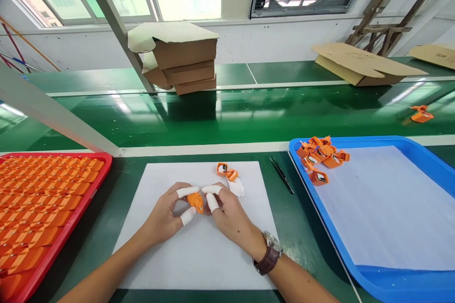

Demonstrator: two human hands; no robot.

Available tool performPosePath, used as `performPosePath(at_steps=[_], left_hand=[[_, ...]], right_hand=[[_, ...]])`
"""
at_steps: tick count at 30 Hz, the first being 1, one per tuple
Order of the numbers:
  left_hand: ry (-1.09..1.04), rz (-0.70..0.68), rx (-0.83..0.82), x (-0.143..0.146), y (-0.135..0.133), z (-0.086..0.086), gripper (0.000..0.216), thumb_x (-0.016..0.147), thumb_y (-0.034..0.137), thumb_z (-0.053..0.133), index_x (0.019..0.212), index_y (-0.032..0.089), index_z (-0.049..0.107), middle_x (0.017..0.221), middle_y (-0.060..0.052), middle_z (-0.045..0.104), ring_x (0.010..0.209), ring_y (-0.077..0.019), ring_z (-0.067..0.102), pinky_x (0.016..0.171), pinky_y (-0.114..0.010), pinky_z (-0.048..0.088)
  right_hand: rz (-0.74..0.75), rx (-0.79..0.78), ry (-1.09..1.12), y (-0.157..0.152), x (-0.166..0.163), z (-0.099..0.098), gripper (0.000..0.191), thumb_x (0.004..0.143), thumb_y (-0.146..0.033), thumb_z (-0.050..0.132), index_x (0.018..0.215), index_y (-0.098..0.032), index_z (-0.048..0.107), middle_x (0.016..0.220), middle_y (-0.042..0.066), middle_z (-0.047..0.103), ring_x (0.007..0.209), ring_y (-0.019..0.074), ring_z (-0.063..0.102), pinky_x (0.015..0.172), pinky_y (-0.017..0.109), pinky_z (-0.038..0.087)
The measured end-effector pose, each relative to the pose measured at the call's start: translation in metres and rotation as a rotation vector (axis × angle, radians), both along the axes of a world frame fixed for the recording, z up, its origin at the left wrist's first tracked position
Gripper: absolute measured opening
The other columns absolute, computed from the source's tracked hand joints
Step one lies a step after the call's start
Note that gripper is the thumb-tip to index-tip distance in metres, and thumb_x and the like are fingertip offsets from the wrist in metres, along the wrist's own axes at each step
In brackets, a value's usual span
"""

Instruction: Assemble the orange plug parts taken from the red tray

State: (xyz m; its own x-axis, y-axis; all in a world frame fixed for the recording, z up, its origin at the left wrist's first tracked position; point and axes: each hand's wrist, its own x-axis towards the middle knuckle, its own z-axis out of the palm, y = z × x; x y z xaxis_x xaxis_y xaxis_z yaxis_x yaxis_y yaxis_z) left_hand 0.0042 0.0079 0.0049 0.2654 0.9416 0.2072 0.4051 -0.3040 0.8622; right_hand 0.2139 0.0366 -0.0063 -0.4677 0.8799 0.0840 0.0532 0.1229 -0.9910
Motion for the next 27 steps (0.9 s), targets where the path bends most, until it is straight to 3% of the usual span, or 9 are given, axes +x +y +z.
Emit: performPosePath(at_steps=[2, 7, 16, 23, 27], left_hand=[[0.062, 0.023, 0.052, 0.001, -0.002, 0.002, 0.05, 0.086, 0.01, 0.06, 0.133, 0.027, 0.055, 0.12, -0.008, 0.056, 0.105, -0.0207, 0.061, 0.091, -0.041, 0.057], [0.144, 0.054, 0.117, 0.002, -0.004, 0.003, 0.048, 0.089, 0.014, 0.06, 0.134, 0.027, 0.053, 0.121, -0.009, 0.056, 0.092, -0.0182, 0.061, 0.078, -0.034, 0.059], [0.187, 0.038, 0.168, -0.006, -0.002, -0.017, 0.04, 0.093, 0.026, 0.065, 0.131, 0.029, 0.054, 0.116, -0.007, 0.062, 0.07, -0.0113, 0.057, 0.065, -0.028, 0.058], [0.121, 0.034, 0.15, 0.0, 0.002, -0.011, 0.027, 0.093, 0.027, 0.065, 0.12, 0.027, 0.061, 0.107, -0.007, 0.063, 0.065, -0.0103, 0.056, 0.056, -0.024, 0.053], [0.119, 0.012, 0.129, -0.002, 0.009, -0.011, 0.023, 0.092, 0.032, 0.067, 0.113, 0.024, 0.064, 0.104, -0.007, 0.064, 0.064, -0.0098, 0.055, 0.054, -0.024, 0.052]], right_hand=[[-0.002, 0.016, 0.005, -0.001, 0.0, 0.004, 0.024, 0.102, -0.031, 0.043, 0.119, -0.025, 0.059, 0.095, 0.004, 0.06, 0.077, 0.0155, 0.062, 0.072, 0.035, 0.056], [-0.014, 0.113, -0.082, -0.004, -0.003, 0.007, 0.027, 0.092, -0.027, 0.063, 0.119, -0.025, 0.06, 0.104, 0.004, 0.06, 0.082, 0.0163, 0.06, 0.074, 0.033, 0.056], [-0.037, 0.34, -0.214, -0.006, -0.004, 0.005, 0.027, 0.095, -0.017, 0.054, 0.119, -0.028, 0.058, 0.106, 0.006, 0.062, 0.088, 0.0198, 0.061, 0.075, 0.036, 0.055], [0.057, 0.339, -0.229, 0.0, -0.002, 0.009, 0.03, 0.094, -0.012, 0.05, 0.119, -0.027, 0.058, 0.112, 0.008, 0.062, 0.096, 0.0218, 0.061, 0.083, 0.038, 0.054], [0.113, 0.277, -0.199, 0.008, 0.0, 0.011, 0.024, 0.095, -0.016, 0.053, 0.115, -0.026, 0.06, 0.107, 0.006, 0.062, 0.09, 0.0197, 0.06, 0.079, 0.036, 0.053]])
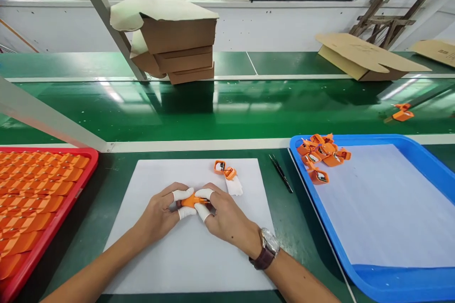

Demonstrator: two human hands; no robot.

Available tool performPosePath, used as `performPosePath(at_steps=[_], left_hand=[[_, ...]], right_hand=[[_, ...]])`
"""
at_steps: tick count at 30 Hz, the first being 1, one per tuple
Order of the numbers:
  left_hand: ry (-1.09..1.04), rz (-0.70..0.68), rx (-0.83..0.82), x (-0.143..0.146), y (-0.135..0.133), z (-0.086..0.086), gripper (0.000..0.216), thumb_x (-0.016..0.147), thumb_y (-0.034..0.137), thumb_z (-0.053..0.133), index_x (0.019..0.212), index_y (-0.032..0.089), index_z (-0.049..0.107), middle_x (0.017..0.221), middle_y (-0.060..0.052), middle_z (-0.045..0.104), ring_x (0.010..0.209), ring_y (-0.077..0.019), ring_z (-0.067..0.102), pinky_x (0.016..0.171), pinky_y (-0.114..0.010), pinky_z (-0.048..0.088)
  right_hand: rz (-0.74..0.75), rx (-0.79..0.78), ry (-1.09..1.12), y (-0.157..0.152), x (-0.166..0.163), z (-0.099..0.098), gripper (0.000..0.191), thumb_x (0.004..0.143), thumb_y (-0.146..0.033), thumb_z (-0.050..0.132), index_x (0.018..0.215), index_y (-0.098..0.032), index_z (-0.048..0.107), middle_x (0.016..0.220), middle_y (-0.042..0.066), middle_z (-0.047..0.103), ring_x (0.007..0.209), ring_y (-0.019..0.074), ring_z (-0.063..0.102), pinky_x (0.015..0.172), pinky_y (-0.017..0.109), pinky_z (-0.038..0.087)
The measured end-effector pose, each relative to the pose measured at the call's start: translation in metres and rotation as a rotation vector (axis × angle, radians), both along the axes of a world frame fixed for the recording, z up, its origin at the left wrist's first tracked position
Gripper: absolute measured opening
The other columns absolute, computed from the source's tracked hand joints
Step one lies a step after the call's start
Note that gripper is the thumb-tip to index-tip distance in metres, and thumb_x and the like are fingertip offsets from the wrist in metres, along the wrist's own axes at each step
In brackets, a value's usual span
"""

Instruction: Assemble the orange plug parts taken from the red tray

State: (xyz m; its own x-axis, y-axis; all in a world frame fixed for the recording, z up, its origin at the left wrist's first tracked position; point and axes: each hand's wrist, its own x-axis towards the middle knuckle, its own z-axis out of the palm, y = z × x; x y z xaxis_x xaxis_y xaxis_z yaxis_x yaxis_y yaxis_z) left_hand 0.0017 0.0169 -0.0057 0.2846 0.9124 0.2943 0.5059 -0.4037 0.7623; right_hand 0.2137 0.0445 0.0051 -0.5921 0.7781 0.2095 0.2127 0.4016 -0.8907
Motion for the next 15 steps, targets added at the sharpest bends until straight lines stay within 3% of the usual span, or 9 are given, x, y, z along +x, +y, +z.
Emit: performPosePath(at_steps=[5, 8, 15], left_hand=[[0.036, -0.051, 0.052, -0.001, 0.002, -0.003, 0.034, 0.091, 0.033, 0.067, 0.124, 0.025, 0.058, 0.109, -0.008, 0.063, 0.069, -0.0113, 0.059, 0.06, -0.026, 0.057], [0.1, -0.05, 0.06, 0.0, -0.001, -0.006, 0.042, 0.092, 0.026, 0.066, 0.131, 0.024, 0.051, 0.12, -0.011, 0.06, 0.082, -0.0153, 0.064, 0.069, -0.031, 0.06], [0.189, -0.021, 0.126, 0.001, -0.01, -0.012, 0.049, 0.093, 0.015, 0.058, 0.139, 0.024, 0.044, 0.127, -0.013, 0.058, 0.108, -0.0237, 0.064, 0.084, -0.038, 0.061]], right_hand=[[-0.048, -0.111, 0.036, 0.002, -0.002, -0.005, 0.017, 0.094, -0.02, 0.057, 0.11, -0.025, 0.063, 0.104, 0.005, 0.063, 0.086, 0.0176, 0.061, 0.076, 0.033, 0.053], [-0.067, -0.16, 0.071, 0.0, -0.003, -0.009, 0.018, 0.093, -0.021, 0.059, 0.11, -0.024, 0.064, 0.103, 0.004, 0.062, 0.083, 0.0161, 0.06, 0.075, 0.031, 0.054], [-0.086, -0.125, 0.039, -0.004, -0.002, -0.005, 0.02, 0.092, -0.019, 0.057, 0.11, -0.024, 0.062, 0.101, 0.003, 0.06, 0.083, 0.0158, 0.059, 0.074, 0.031, 0.053]])
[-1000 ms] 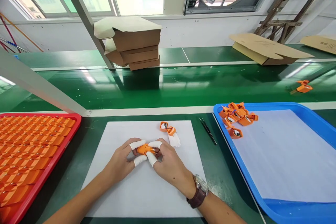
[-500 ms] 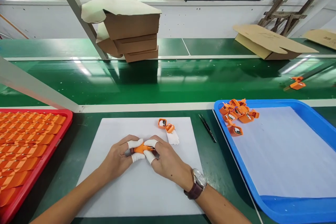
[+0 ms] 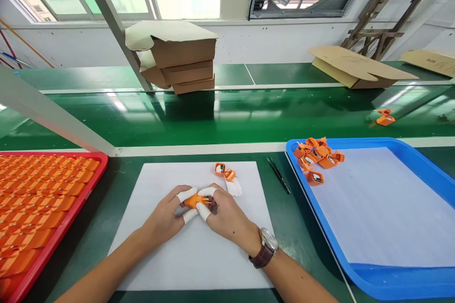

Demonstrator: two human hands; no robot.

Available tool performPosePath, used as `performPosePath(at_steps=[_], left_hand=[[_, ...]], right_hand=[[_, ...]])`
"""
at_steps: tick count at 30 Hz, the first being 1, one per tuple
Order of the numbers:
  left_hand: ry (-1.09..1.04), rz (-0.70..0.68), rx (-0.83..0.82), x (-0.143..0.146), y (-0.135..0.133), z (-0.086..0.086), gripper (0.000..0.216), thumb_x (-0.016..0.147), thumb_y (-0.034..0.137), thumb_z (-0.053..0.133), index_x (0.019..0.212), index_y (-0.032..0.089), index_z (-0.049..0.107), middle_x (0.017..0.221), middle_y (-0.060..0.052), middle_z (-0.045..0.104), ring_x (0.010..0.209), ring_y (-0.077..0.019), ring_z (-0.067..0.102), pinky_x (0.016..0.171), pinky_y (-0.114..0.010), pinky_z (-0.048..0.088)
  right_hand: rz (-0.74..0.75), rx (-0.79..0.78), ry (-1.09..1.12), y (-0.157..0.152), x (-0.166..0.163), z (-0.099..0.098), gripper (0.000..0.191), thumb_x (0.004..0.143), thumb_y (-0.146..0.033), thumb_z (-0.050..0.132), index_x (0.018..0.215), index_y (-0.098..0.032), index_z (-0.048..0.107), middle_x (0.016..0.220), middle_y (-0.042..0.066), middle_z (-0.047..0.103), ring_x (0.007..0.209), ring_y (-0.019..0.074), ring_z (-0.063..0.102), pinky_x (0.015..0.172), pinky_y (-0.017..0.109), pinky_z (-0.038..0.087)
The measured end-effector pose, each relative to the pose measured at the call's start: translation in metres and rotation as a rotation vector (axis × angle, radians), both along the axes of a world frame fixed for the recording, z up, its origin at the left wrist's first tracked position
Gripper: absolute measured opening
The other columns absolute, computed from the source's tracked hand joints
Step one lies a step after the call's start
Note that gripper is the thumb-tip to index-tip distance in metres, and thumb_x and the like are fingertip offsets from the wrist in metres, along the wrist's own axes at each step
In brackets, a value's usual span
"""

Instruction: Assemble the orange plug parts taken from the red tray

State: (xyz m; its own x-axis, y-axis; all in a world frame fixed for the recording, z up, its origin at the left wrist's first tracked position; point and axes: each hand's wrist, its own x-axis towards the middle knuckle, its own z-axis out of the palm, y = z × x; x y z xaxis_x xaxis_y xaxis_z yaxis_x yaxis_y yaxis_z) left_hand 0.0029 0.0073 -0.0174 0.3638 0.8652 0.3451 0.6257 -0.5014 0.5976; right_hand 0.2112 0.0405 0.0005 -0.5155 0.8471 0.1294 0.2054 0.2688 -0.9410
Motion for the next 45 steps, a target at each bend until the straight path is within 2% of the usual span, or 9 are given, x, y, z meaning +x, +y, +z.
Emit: performPosePath(at_steps=[6, 15, 18, 22, 28, 32, 39, 42, 45], left_hand=[[0.075, 0.004, 0.221, 0.004, -0.002, 0.002, 0.045, 0.09, 0.004, 0.057, 0.132, 0.018, 0.046, 0.121, -0.015, 0.058, 0.107, -0.0239, 0.062, 0.087, -0.039, 0.06], [0.171, -0.013, 0.328, 0.012, -0.001, 0.016, 0.051, 0.087, -0.001, 0.051, 0.134, 0.016, 0.044, 0.114, -0.016, 0.062, 0.097, -0.0259, 0.064, 0.076, -0.04, 0.06], [0.141, -0.001, 0.291, 0.012, -0.002, 0.018, 0.047, 0.089, 0.002, 0.053, 0.132, 0.019, 0.045, 0.115, -0.014, 0.06, 0.101, -0.0257, 0.064, 0.079, -0.039, 0.06], [0.031, 0.045, 0.102, 0.007, -0.002, 0.017, 0.047, 0.091, 0.013, 0.06, 0.135, 0.022, 0.044, 0.119, -0.012, 0.055, 0.101, -0.0216, 0.063, 0.082, -0.035, 0.06], [0.007, 0.108, 0.015, 0.003, -0.002, 0.014, 0.047, 0.092, 0.019, 0.061, 0.136, 0.025, 0.044, 0.119, -0.01, 0.052, 0.089, -0.0168, 0.062, 0.077, -0.034, 0.06], [0.014, 0.103, 0.062, 0.004, -0.002, 0.013, 0.048, 0.092, 0.019, 0.062, 0.136, 0.025, 0.044, 0.117, -0.01, 0.054, 0.093, -0.0176, 0.062, 0.076, -0.033, 0.059], [0.074, 0.134, 0.186, 0.003, -0.001, 0.017, 0.044, 0.088, 0.018, 0.067, 0.129, 0.022, 0.053, 0.113, -0.011, 0.058, 0.102, -0.0227, 0.062, 0.083, -0.037, 0.059], [0.041, 0.128, 0.134, 0.002, -0.001, 0.019, 0.042, 0.09, 0.02, 0.066, 0.129, 0.021, 0.053, 0.115, -0.01, 0.058, 0.099, -0.0206, 0.064, 0.083, -0.035, 0.06], [-0.034, 0.115, 0.021, 0.0, 0.0, 0.019, 0.043, 0.091, 0.019, 0.064, 0.131, 0.023, 0.05, 0.122, -0.009, 0.058, 0.104, -0.0191, 0.064, 0.085, -0.032, 0.061]], right_hand=[[-0.027, 0.054, -0.04, -0.004, -0.002, 0.007, 0.02, 0.091, -0.017, 0.056, 0.11, -0.024, 0.061, 0.099, 0.003, 0.06, 0.082, 0.0165, 0.058, 0.074, 0.032, 0.052], [-0.072, 0.058, -0.081, -0.009, -0.005, 0.013, 0.019, 0.093, -0.015, 0.052, 0.109, -0.024, 0.059, 0.099, 0.003, 0.059, 0.081, 0.0171, 0.056, 0.073, 0.033, 0.049], [-0.057, 0.044, -0.047, -0.007, -0.002, 0.014, 0.016, 0.099, -0.021, 0.047, 0.108, -0.024, 0.061, 0.096, 0.003, 0.059, 0.081, 0.017, 0.055, 0.073, 0.034, 0.048], [-0.053, 0.015, 0.002, -0.004, 0.002, 0.012, 0.021, 0.103, -0.028, 0.043, 0.115, -0.026, 0.06, 0.099, 0.003, 0.061, 0.082, 0.0168, 0.057, 0.076, 0.035, 0.05], [-0.134, 0.219, -0.038, -0.008, 0.002, 0.006, 0.029, 0.098, -0.022, 0.052, 0.126, -0.027, 0.055, 0.113, 0.007, 0.061, 0.096, 0.0212, 0.058, 0.086, 0.041, 0.051], [-0.112, 0.164, -0.057, -0.009, 0.001, 0.002, 0.034, 0.096, -0.021, 0.054, 0.129, -0.027, 0.054, 0.11, 0.006, 0.061, 0.091, 0.0203, 0.058, 0.083, 0.039, 0.053], [-0.124, 0.054, -0.044, -0.005, 0.001, 0.0, 0.026, 0.096, -0.034, 0.057, 0.121, -0.026, 0.062, 0.097, 0.004, 0.065, 0.079, 0.0181, 0.059, 0.073, 0.035, 0.052], [-0.1, -0.124, 0.055, -0.003, -0.001, 0.0, 0.023, 0.096, -0.04, 0.057, 0.11, -0.025, 0.067, 0.088, 0.002, 0.066, 0.072, 0.0156, 0.059, 0.068, 0.032, 0.052], [-0.083, -0.32, 0.148, -0.001, -0.002, 0.0, 0.029, 0.095, -0.046, 0.057, 0.11, -0.023, 0.066, 0.079, 0.0, 0.064, 0.059, 0.0125, 0.057, 0.057, 0.029, 0.049]])
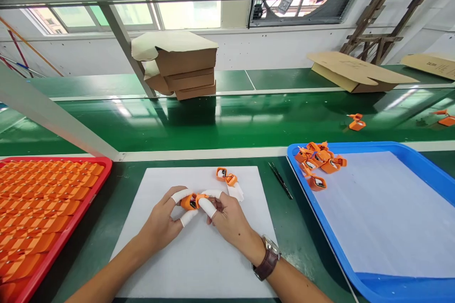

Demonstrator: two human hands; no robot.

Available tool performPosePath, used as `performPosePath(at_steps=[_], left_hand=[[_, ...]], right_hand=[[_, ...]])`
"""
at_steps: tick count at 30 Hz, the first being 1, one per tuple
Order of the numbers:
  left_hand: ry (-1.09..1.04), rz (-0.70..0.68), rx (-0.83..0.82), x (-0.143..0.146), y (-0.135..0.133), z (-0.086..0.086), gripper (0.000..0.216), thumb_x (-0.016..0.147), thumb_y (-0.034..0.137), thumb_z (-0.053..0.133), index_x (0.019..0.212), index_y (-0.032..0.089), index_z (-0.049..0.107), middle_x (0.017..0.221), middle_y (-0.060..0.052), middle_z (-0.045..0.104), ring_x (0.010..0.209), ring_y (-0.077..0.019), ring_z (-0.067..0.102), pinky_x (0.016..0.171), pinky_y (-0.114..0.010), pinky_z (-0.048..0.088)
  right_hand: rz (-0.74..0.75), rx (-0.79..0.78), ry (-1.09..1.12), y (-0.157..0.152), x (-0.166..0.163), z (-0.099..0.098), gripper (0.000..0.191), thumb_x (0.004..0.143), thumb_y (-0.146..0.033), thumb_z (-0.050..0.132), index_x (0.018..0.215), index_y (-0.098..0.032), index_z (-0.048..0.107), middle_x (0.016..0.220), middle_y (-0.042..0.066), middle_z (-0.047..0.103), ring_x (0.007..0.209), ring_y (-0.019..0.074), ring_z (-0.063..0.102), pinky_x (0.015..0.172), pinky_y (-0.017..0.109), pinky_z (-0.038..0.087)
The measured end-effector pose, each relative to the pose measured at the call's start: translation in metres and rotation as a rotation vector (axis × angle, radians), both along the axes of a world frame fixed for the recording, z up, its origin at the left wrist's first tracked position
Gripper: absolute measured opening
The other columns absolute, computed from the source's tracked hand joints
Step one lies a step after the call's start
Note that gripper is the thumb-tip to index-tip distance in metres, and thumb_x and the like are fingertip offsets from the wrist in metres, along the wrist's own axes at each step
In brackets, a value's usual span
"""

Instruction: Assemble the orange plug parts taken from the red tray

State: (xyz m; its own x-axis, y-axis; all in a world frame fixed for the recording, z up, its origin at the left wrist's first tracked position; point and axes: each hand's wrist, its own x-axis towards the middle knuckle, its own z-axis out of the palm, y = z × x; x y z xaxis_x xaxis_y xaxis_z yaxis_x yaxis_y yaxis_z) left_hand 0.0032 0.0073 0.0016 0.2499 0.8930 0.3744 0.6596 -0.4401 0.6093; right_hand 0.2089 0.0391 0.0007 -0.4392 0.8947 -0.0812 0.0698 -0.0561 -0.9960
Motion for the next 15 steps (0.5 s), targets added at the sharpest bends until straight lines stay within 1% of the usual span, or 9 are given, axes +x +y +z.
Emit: performPosePath(at_steps=[3, 5, 7, 9, 11, 13, 15], left_hand=[[-0.046, -0.041, -0.017, -0.002, 0.0, -0.003, 0.048, 0.092, 0.015, 0.062, 0.136, 0.024, 0.046, 0.129, -0.009, 0.057, 0.113, -0.0188, 0.062, 0.092, -0.032, 0.059], [-0.022, -0.062, 0.034, -0.003, 0.0, -0.005, 0.051, 0.092, 0.013, 0.061, 0.139, 0.024, 0.045, 0.129, -0.009, 0.058, 0.115, -0.0194, 0.061, 0.097, -0.034, 0.057], [0.011, -0.073, 0.081, -0.004, 0.0, -0.006, 0.052, 0.092, 0.01, 0.061, 0.139, 0.023, 0.045, 0.128, -0.009, 0.058, 0.116, -0.0205, 0.06, 0.098, -0.036, 0.056], [0.028, -0.083, 0.11, -0.004, 0.001, -0.008, 0.051, 0.091, 0.008, 0.061, 0.138, 0.022, 0.046, 0.127, -0.01, 0.059, 0.116, -0.0217, 0.06, 0.097, -0.037, 0.056], [0.034, -0.082, 0.129, -0.005, 0.002, -0.009, 0.051, 0.091, 0.009, 0.061, 0.138, 0.021, 0.046, 0.127, -0.011, 0.059, 0.116, -0.0228, 0.06, 0.097, -0.038, 0.057], [0.026, -0.077, 0.139, -0.005, 0.002, -0.011, 0.05, 0.091, 0.01, 0.063, 0.137, 0.021, 0.047, 0.127, -0.012, 0.059, 0.115, -0.0227, 0.061, 0.095, -0.037, 0.058], [0.017, -0.072, 0.142, -0.006, 0.001, -0.012, 0.05, 0.09, 0.011, 0.065, 0.137, 0.021, 0.048, 0.127, -0.012, 0.058, 0.113, -0.0219, 0.062, 0.094, -0.036, 0.058]], right_hand=[[0.014, -0.062, 0.088, 0.0, 0.0, 0.001, 0.033, 0.092, -0.046, 0.061, 0.115, -0.022, 0.063, 0.076, -0.001, 0.064, 0.056, 0.012, 0.058, 0.055, 0.028, 0.05], [0.018, -0.055, 0.115, 0.001, 0.001, 0.002, 0.034, 0.091, -0.044, 0.064, 0.116, -0.022, 0.063, 0.072, -0.001, 0.063, 0.06, 0.0135, 0.059, 0.059, 0.03, 0.053], [0.02, -0.054, 0.122, 0.002, 0.001, 0.002, 0.031, 0.09, -0.043, 0.065, 0.113, -0.021, 0.063, 0.069, -0.001, 0.063, 0.063, 0.0147, 0.061, 0.061, 0.031, 0.055], [0.003, -0.037, 0.123, 0.002, 0.0, 0.002, 0.027, 0.089, -0.041, 0.066, 0.109, -0.022, 0.064, 0.078, 0.002, 0.067, 0.067, 0.0156, 0.063, 0.064, 0.032, 0.056], [-0.029, 0.055, 0.097, 0.001, -0.001, -0.002, 0.023, 0.088, -0.037, 0.068, 0.106, -0.023, 0.064, 0.095, 0.005, 0.069, 0.079, 0.0179, 0.066, 0.072, 0.035, 0.058], [-0.069, 0.189, 0.032, -0.001, -0.001, -0.007, 0.024, 0.087, -0.031, 0.067, 0.11, -0.025, 0.063, 0.109, 0.007, 0.067, 0.093, 0.0204, 0.066, 0.084, 0.04, 0.058], [-0.102, 0.28, -0.053, -0.003, -0.001, -0.012, 0.032, 0.088, -0.026, 0.065, 0.119, -0.027, 0.06, 0.11, 0.006, 0.067, 0.097, 0.021, 0.065, 0.09, 0.042, 0.057]])
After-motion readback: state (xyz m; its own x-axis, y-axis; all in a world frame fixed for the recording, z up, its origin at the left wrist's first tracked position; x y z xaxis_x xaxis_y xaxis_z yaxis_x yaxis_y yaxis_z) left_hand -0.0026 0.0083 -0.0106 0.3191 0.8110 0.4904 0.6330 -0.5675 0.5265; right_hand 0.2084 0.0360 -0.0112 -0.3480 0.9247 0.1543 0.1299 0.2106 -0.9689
